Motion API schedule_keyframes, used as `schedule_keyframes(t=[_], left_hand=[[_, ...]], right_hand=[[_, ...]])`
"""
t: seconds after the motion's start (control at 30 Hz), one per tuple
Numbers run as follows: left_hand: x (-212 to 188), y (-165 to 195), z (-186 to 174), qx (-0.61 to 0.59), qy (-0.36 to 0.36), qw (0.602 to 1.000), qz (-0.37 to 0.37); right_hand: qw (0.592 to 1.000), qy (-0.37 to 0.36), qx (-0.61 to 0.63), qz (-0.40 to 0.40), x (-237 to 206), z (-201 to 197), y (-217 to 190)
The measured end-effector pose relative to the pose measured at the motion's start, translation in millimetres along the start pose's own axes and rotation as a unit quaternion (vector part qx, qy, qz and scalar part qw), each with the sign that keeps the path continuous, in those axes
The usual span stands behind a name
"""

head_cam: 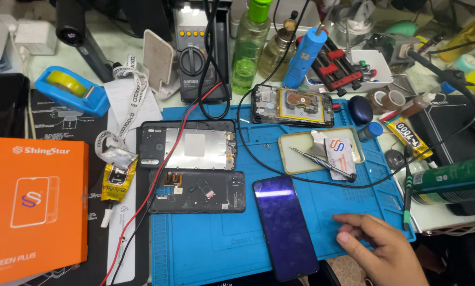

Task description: The person uses a metal spudger to pry and separate the screen assembly from the smartphone frame, then lifts the screen and sets it aside. The person then picks up a second smartphone, presses the power button to turn it on, and places it back on the workbench.

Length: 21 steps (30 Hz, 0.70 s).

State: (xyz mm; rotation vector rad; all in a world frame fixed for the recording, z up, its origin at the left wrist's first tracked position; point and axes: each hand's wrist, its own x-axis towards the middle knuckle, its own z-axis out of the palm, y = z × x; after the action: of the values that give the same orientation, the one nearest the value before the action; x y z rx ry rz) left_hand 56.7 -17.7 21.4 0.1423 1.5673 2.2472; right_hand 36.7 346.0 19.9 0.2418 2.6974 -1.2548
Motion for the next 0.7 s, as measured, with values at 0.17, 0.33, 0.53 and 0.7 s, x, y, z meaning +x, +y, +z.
schedule_keyframes(t=[0.17,0.33,0.53,0.7], left_hand=[[-11.9,24.6,-9.6,-0.005,0.024,1.0,0.005],[-27.4,50.1,-41.5,0.0,0.074,0.997,0.029],[-75.6,132.2,-64.9,0.048,0.22,0.967,0.123],[-117.8,179.7,-81.7,0.16,0.353,0.906,0.168]], right_hand=[[1.0,-0.025,-0.006,0.014,6.8,5.7,13.0],[0.999,-0.035,-0.001,-0.008,20.7,16.0,35.1],[0.998,-0.012,-0.066,-0.012,25.6,30.2,10.0],[0.919,-0.078,-0.104,-0.373,36.6,44.4,-109.1]])
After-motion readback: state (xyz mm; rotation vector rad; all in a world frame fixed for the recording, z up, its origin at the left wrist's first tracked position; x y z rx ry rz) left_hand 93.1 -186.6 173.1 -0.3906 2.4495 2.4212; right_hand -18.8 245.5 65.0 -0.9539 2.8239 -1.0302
